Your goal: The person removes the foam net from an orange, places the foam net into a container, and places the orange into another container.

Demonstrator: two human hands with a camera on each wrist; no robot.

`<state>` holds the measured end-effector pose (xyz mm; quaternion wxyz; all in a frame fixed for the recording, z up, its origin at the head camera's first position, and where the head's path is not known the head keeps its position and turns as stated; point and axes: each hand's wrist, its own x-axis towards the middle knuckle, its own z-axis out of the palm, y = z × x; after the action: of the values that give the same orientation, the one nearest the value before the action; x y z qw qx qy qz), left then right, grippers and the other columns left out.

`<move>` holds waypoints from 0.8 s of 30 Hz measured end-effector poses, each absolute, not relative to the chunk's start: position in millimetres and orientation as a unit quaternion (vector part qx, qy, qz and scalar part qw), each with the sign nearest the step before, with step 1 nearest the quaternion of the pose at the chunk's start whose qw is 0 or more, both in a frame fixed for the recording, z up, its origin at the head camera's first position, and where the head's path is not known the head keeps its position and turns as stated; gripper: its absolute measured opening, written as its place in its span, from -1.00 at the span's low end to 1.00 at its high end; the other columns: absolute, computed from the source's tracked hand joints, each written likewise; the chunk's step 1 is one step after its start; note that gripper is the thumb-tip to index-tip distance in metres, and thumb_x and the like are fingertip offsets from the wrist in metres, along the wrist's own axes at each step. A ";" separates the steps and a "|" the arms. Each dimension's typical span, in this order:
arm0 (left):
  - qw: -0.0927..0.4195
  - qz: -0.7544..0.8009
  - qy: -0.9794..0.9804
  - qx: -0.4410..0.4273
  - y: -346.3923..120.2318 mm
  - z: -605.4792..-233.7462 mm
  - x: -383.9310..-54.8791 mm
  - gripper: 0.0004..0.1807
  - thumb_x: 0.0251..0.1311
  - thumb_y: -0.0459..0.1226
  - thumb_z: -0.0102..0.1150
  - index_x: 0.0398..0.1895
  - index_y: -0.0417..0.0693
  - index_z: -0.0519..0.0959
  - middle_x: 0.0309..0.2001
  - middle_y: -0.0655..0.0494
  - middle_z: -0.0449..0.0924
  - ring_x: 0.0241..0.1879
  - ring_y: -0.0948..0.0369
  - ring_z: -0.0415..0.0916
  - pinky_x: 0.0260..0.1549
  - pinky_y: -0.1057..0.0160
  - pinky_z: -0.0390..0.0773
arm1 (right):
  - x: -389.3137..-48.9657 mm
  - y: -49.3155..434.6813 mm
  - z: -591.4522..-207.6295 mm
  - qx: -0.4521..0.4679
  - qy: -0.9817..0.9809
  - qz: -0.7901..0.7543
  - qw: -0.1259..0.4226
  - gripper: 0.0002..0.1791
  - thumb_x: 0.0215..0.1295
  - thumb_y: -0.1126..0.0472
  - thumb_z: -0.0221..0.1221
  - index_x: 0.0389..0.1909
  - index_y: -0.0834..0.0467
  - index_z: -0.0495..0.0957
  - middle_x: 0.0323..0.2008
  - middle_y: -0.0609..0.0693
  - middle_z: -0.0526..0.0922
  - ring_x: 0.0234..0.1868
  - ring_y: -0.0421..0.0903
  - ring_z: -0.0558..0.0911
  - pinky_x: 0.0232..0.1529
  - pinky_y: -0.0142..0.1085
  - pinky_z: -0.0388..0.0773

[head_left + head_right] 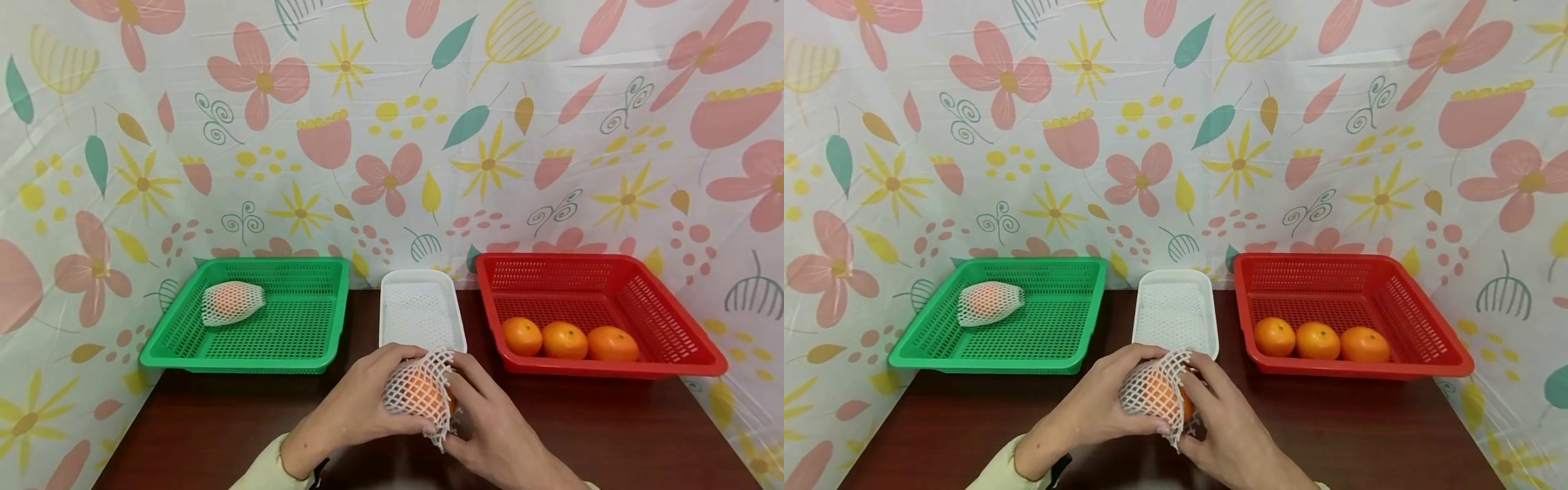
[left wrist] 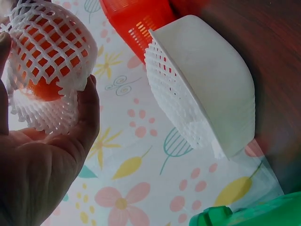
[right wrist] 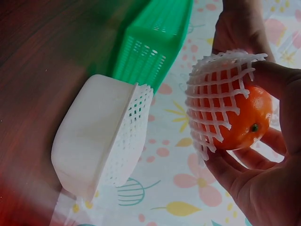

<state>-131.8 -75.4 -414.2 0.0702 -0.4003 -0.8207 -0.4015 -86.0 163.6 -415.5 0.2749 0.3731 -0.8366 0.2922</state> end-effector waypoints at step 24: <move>0.102 -0.440 -0.790 -0.415 -92.5 -404.7 -136.1 -0.60 0.35 -0.15 0.45 0.20 0.17 0.58 0.09 0.37 0.58 0.01 0.38 0.57 -0.02 0.33 0.64 | -87.6 171.2 -415.2 0.353 -0.841 0.295 0.283 -0.16 -0.34 0.28 0.60 0.16 0.08 0.60 0.27 0.02 0.50 0.15 -0.11 0.55 0.27 -0.58 0.33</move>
<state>-136.1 -92.5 -404.7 0.1016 -0.4145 -0.7904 -0.4395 -87.6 171.2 -415.2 0.2835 0.3535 -0.8413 0.2947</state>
